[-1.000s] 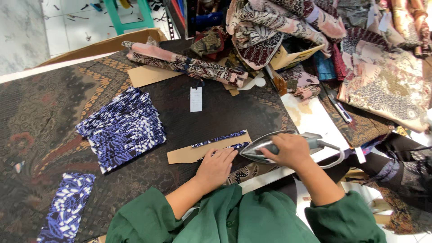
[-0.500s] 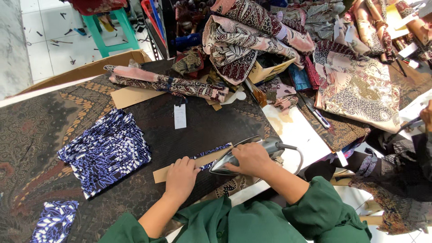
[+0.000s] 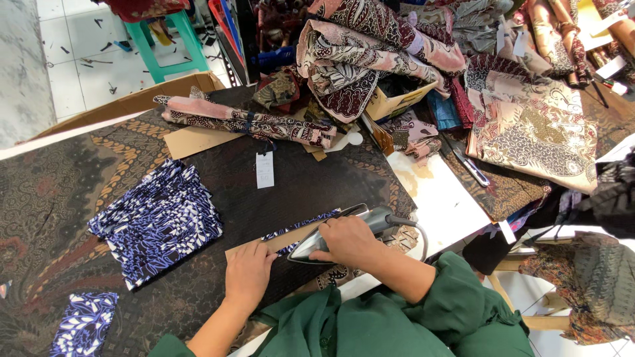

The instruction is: The person irons small rectangular pieces of patterned fabric on a work table. They use a cardboard template to align the fabric, press it with an iron, and then fold the fabric. The person repeats this process for multiple pieces, stacking the finished items.

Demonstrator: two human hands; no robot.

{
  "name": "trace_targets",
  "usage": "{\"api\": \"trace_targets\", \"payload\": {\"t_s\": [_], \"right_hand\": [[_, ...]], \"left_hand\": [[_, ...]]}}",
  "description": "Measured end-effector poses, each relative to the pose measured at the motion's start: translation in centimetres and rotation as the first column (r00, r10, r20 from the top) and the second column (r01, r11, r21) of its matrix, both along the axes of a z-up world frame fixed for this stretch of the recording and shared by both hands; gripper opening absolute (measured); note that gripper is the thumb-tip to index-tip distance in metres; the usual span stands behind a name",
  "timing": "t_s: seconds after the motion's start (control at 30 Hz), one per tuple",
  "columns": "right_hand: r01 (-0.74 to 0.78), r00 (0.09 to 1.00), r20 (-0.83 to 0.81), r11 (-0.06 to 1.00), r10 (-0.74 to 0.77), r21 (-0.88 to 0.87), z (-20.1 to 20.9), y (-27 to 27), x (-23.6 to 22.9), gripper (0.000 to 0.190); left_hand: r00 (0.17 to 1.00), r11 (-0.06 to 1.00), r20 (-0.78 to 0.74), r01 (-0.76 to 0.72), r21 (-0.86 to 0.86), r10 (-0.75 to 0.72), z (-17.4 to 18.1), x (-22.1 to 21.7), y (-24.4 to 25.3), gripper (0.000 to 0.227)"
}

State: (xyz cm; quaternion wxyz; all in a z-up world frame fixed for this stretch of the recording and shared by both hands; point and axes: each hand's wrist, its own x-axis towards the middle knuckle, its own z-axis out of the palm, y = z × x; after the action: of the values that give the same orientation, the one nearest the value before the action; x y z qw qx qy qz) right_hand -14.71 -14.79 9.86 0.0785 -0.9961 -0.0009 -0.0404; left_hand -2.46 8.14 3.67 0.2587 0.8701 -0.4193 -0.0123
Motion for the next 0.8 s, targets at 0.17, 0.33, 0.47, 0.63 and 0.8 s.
{"api": "trace_targets", "payload": {"t_s": [0.17,0.33,0.47,0.63,0.8], "right_hand": [[-0.006,1.000,0.010,1.000,0.006,0.020,0.2,1.1,0.7,0.056],[0.004,1.000,-0.001,1.000,-0.004,0.030,0.2,1.5,1.0,0.053],[0.019,1.000,-0.013,1.000,-0.019,0.022,0.3,3.2,1.7,0.052],[0.006,0.999,-0.043,1.000,-0.005,0.013,0.2,5.4,3.4,0.053],[-0.012,1.000,0.014,0.999,0.012,0.032,-0.7,7.4,5.1,0.051]], "left_hand": [[0.998,0.991,0.059,0.023,-0.130,-0.016,-0.2,0.3,0.6,0.018],[0.998,0.997,-0.052,0.022,-0.069,-0.025,-0.2,0.9,1.1,0.015],[0.988,0.993,-0.155,-0.018,-0.116,0.000,0.6,1.3,1.2,0.010],[0.991,0.957,-0.130,-0.070,-0.281,0.034,2.9,2.0,1.8,0.014],[0.998,0.934,-0.048,-0.061,-0.351,0.047,4.7,1.8,1.8,0.014]]}}
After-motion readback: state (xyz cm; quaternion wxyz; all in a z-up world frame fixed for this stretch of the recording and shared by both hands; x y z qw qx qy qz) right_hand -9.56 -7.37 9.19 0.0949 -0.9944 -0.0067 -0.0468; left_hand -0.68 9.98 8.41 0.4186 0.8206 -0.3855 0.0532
